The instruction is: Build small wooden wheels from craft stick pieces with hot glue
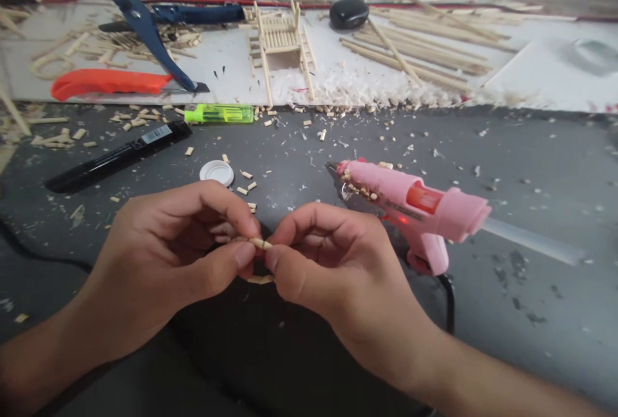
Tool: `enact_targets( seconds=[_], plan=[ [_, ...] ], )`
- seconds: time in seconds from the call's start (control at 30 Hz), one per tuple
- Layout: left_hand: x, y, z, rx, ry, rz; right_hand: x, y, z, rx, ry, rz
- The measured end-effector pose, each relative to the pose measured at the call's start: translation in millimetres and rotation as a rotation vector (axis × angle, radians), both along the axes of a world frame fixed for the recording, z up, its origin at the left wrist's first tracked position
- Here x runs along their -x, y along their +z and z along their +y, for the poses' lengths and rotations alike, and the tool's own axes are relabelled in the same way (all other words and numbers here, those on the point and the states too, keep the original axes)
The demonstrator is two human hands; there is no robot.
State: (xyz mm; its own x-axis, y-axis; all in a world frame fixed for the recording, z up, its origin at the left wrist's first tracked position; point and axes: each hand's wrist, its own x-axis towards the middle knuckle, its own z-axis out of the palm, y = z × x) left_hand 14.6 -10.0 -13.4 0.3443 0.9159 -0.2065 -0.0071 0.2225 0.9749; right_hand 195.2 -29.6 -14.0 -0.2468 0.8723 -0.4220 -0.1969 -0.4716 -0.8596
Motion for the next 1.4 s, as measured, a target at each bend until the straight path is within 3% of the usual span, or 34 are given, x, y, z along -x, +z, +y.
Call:
enact_targets(
  seconds=[0.53,0.63,0.77,0.9,1.07,1.17,1.23,1.33,1.4],
  plan=[
    [-1,2.5,3,-0.054,0.048,0.116,-5,-0.1,-1,0.044,0.028,0.010],
    [0,3.0,3,-0.023,0.049,0.126,-4,-0.3,-6,-0.061,0.026,-0.073],
    [1,1.7,2,-0.050,0.000,0.258,-3,5.1,-17,-0.330,-0.021,-0.431],
    [2,-2.0,2,-0.280,-0.086,0.479,-8,14.7,-23,-0.553,0.096,-0.790],
    [4,-4.2,2,-0.551,-0.136,0.665,-9,17.1,-13,-0.683,0.318,-0.953],
    [4,-2.2,4,-0.508,-0.106,0.645,-9,15.0,-9,-0.741,0.344,-1.079],
    [4,0.2,5,-0.429,-0.055,0.589,-10,15.0,-10,-0.798,0.291,-1.116],
    [4,4.2,6,-0.339,0.026,0.434,-12,16.9,-15,-0.841,0.162,-1.025],
    [4,7.0,5,-0.303,0.053,0.328,-13,18.0,-19,-0.777,0.089,-0.928]
  ],
)
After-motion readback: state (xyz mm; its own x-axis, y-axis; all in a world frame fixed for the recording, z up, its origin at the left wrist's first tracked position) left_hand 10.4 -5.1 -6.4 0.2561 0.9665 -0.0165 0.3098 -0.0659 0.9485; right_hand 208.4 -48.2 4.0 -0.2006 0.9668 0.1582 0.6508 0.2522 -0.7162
